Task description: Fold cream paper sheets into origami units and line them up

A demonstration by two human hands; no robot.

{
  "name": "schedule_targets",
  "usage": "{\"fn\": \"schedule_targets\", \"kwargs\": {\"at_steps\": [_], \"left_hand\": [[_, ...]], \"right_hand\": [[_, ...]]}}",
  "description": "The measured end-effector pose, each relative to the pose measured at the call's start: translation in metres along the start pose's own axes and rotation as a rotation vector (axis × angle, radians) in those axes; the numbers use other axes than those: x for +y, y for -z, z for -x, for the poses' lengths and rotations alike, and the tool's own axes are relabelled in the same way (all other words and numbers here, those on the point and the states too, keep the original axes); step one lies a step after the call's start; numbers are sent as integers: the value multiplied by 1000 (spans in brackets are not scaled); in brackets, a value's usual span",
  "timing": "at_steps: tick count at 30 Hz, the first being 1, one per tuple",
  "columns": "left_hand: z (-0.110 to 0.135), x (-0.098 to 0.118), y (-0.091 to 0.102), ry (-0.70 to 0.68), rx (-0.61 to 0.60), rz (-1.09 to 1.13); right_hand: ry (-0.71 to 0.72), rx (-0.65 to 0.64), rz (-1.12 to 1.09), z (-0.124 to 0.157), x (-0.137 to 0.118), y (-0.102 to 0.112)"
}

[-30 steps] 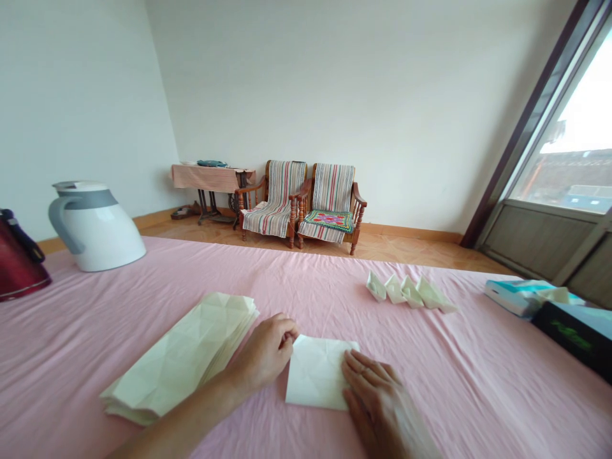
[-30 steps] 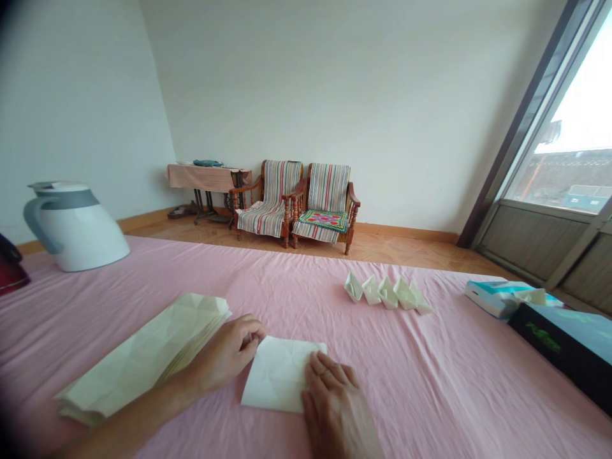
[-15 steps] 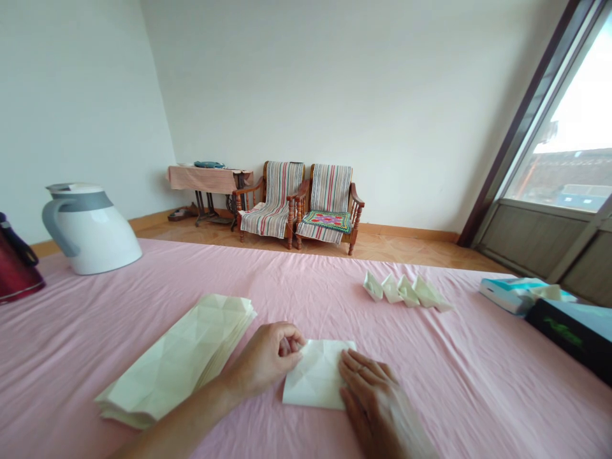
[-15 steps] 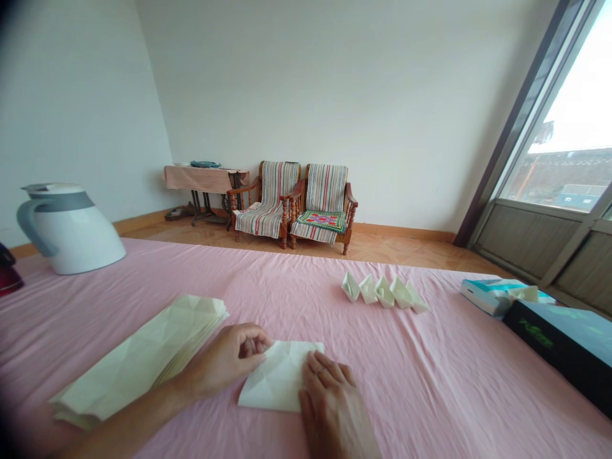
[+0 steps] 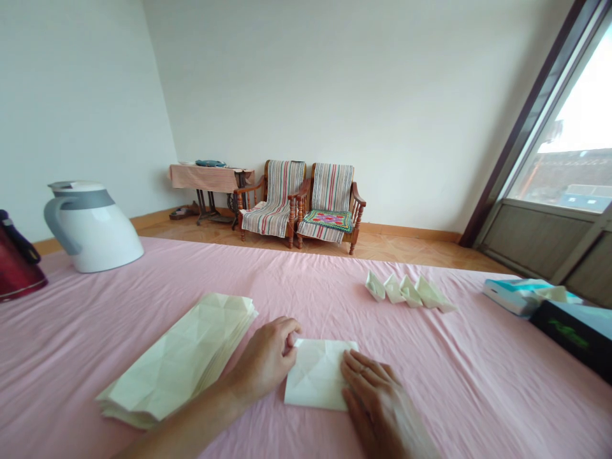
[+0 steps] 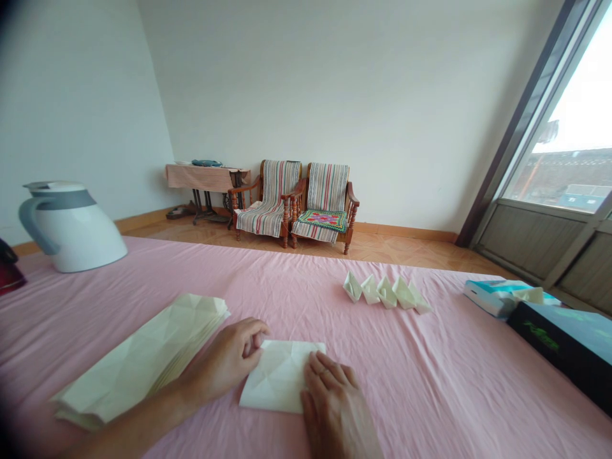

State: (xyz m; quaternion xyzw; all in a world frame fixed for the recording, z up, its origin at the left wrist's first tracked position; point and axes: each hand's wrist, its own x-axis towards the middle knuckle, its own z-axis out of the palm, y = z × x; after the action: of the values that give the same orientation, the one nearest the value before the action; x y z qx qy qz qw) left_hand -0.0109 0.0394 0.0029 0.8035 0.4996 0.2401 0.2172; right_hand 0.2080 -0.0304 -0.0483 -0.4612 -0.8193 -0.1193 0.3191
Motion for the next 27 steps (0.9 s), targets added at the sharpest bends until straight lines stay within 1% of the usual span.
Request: {"fn": "schedule_targets", "kwargs": {"at_steps": [3,6,10,14,16,23,27], "left_hand": [[0,1,2,6,27,-38],[2,2,4,-32,23,-69],[5,3,8,-116,-34,-98],[5,1,8,-153,-74,-118],[4,-1,6,-152,-62,-123],[1,-15,2,-94,51,-111],[1,-19,0,-58,78,-76]], "right_hand": [[7,12,6,-1,0,0],[10,-3,10,-1,0,1],[3,-9,9,0,1,-1],[-4,-45,12,3,3,-3],[-2,-69,10,3,4,-4],[-13,-65,3,4,3,-2],[-4,-58,14,5,3,-1]]}}
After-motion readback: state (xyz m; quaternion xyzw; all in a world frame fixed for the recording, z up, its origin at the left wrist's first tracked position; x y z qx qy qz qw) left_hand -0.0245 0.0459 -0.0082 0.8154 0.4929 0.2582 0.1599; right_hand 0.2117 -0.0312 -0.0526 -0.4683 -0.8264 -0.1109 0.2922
